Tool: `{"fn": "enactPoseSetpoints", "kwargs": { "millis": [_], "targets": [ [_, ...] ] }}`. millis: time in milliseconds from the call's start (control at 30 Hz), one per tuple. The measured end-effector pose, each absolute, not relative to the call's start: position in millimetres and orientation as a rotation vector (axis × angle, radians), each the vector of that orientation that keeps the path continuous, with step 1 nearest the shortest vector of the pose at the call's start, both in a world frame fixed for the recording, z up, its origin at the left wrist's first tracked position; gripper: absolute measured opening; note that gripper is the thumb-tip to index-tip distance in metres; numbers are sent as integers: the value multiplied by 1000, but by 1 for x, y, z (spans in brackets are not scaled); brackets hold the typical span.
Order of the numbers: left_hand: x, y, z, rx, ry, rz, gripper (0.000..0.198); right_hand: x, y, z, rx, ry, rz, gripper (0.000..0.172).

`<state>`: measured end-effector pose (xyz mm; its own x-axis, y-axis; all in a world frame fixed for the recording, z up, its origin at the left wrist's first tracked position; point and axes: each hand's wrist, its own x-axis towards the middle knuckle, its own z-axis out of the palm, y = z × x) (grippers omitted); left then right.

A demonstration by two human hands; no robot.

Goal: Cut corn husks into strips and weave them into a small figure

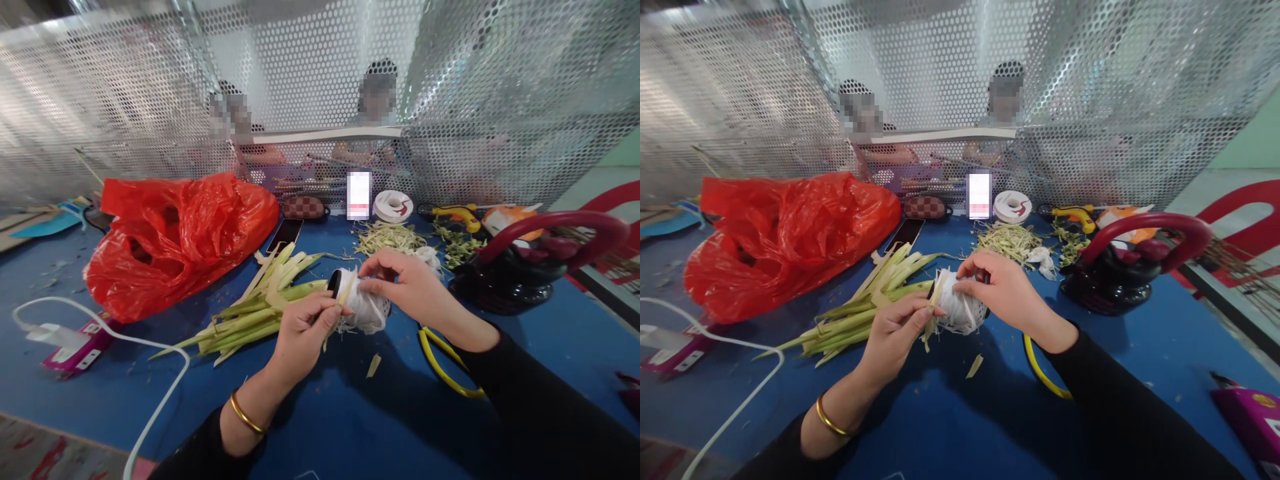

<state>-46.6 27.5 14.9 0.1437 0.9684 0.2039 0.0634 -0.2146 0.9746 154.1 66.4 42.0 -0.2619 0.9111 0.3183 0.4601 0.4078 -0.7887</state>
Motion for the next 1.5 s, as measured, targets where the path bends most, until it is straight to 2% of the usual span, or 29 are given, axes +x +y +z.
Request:
{"fn": "enactPoseSetpoints", "kwargs": {
  "millis": [133,333,500,567,667,833,1200,1500],
  "targets": [
    [-47,27,15,1557,1058,1204,18,153,68,39,-1175,-1836,961,16],
    [-49,28,14,1444,1084,1224,15,155,68,41,-1031,-1382,1380,22],
    [-49,28,14,1579,1075,1205,19,157,69,41,-909,-1135,1540,17],
    [-50,28,13,1564,1080,1204,19,160,72,40,-898,-1013,1545,14],
    [-53,31,6,1442,1078,1234,19,165,78,39,-912,-873,1516,19],
    [-55,35,-3,1237,1041,1268,19,169,80,43,-861,-853,1422,19],
    [-50,42,0,1429,1116,1190,18,167,79,48,-787,-854,1154,18],
    [-50,51,-10,863,1027,1258,11,191,85,62,-683,-735,1031,14]
  ]
}}
